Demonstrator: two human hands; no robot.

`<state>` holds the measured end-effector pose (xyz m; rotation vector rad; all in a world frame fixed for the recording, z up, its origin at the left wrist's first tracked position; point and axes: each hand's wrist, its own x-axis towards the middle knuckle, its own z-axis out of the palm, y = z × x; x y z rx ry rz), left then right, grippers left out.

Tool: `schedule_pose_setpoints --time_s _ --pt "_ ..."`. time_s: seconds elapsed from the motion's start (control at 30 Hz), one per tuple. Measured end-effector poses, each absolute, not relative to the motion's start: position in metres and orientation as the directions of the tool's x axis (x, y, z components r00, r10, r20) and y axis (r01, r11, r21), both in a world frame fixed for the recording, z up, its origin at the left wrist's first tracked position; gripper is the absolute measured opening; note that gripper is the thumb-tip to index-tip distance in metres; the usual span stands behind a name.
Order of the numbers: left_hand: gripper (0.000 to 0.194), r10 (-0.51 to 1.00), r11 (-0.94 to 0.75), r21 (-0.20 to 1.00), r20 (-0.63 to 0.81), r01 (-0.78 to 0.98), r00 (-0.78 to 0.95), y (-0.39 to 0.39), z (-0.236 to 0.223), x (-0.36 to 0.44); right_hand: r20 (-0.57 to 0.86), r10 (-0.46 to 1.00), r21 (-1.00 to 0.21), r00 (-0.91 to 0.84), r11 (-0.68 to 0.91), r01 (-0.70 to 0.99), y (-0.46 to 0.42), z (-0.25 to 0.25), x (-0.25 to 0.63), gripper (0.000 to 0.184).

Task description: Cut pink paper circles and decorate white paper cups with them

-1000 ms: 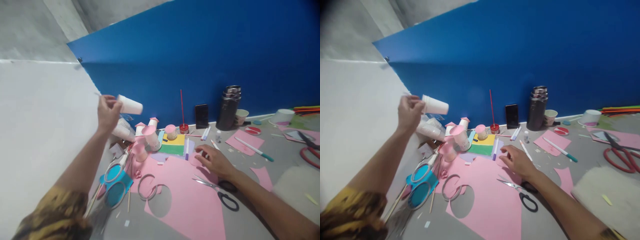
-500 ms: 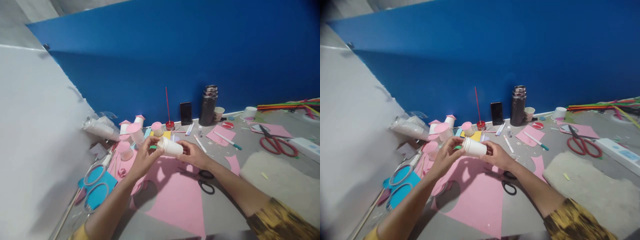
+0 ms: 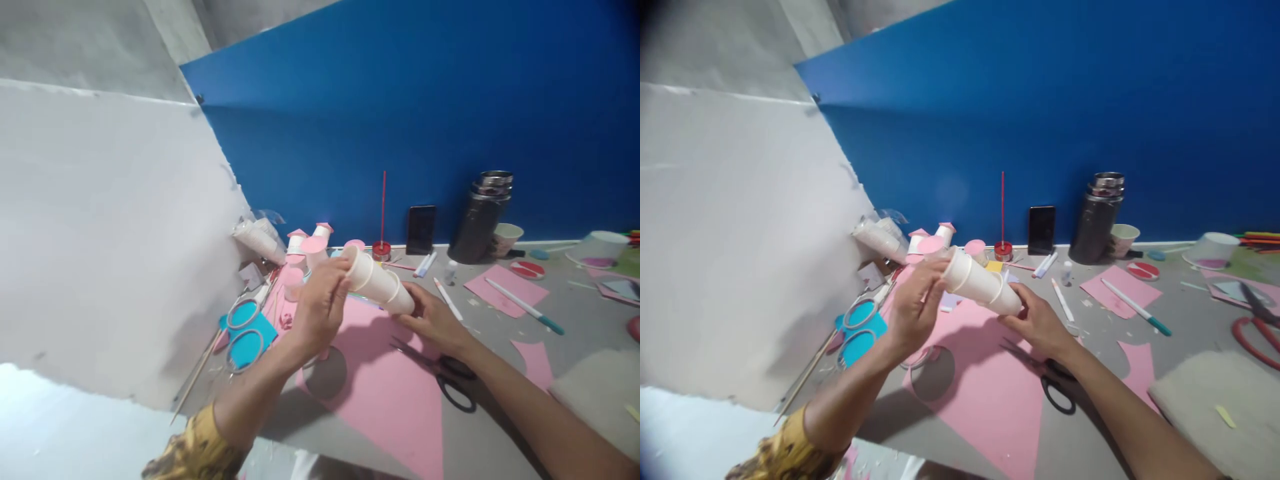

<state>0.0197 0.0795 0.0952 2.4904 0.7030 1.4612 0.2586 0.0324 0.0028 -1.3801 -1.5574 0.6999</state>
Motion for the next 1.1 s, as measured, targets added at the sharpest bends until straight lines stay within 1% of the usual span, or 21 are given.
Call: schedule_pose_setpoints --time_s 0.1,0.13,0.2,0.27,0.33,0.43,0.5,0.57,0.67,0.73,0.77,0.8,0.87,0.93,1.0,1.03,1.1 --pt "0.019 0.566 -0.756 0.463 0.817 0.463 0.107 0.074 0.113 -0.006 0.244 0.969 -0.911 0.045 0.213 0.354 0.034 0.001 0.258 0.052" --pt "0.02 0.589 -0.717 0.505 0.808 0.48 0.029 0.073 0.118 -0.015 0.247 0.968 -0.923 0.042 0.222 0.315 0.034 0.001 0.257 0.052" --pt "0.024 0.65 -0.694 0.575 0.76 0.432 0.032 0.07 0.122 -0.028 0.252 0.967 -0.941 0.028 0.238 0.241 0.034 0.002 0.255 0.054" --pt "0.027 0.699 -0.684 0.62 0.708 0.384 0.1 0.068 0.121 -0.031 0.251 0.968 -0.948 0.008 0.244 0.206 0.035 0.001 0.252 0.056" --pt "0.03 0.725 -0.671 0.652 0.678 0.354 0.123 0.068 0.118 -0.026 0.249 0.968 -0.945 -0.013 0.246 0.214 0.036 -0.002 0.251 0.055" --pt "0.03 0.742 -0.652 0.682 0.664 0.331 0.091 0.07 0.114 -0.018 0.234 0.972 -0.935 -0.022 0.231 0.268 0.036 -0.005 0.252 0.054" --pt "0.026 0.724 -0.659 0.654 0.685 0.371 0.08 0.071 0.11 -0.023 0.225 0.974 -0.916 0.001 0.212 0.34 0.036 -0.005 0.254 0.053" --pt "0.021 0.682 -0.661 0.586 0.729 0.468 0.05 0.067 0.099 -0.038 0.235 0.972 -0.879 0.026 0.201 0.432 0.035 -0.005 0.257 0.054" --pt "0.013 0.626 -0.584 0.511 0.778 0.631 -0.049 0.049 0.067 -0.071 0.249 0.969 -0.818 0.014 0.202 0.538 0.033 -0.004 0.26 0.056" --pt "0.016 0.62 -0.558 0.485 0.783 0.673 -0.05 0.036 0.037 -0.089 0.269 0.963 -0.77 -0.006 0.219 0.599 0.032 -0.005 0.259 0.055" --pt "0.018 0.633 -0.55 0.487 0.773 0.678 -0.042 0.03 0.023 -0.094 0.289 0.957 -0.737 -0.018 0.235 0.633 0.032 -0.007 0.258 0.054" --pt "0.019 0.678 -0.524 0.521 0.734 0.674 -0.041 0.025 0.011 -0.098 0.312 0.949 -0.699 -0.033 0.253 0.669 0.031 -0.008 0.257 0.053" --pt "0.022 0.743 -0.457 0.603 0.663 0.654 -0.092 0.019 -0.008 -0.101 0.339 0.937 -0.619 -0.077 0.284 0.732 0.032 -0.012 0.255 0.051" --pt "0.028 0.772 -0.42 0.66 0.62 0.623 -0.136 0.017 -0.016 -0.1 0.318 0.939 -0.563 -0.129 0.296 0.772 0.033 -0.015 0.255 0.05" --pt "0.038 0.75 -0.489 0.644 0.654 0.588 -0.093 0.017 -0.019 -0.1 0.282 0.946 -0.536 -0.159 0.293 0.792 0.034 -0.018 0.256 0.051" --pt "0.044 0.719 -0.556 0.604 0.694 0.571 -0.033 0.018 -0.019 -0.101 0.27 0.948 -0.528 -0.166 0.29 0.798 0.034 -0.019 0.257 0.051" --pt "0.057 0.639 -0.685 0.478 0.756 0.55 0.14 0.019 -0.02 -0.103 0.261 0.951 -0.515 -0.168 0.284 0.809 0.035 -0.021 0.26 0.048"
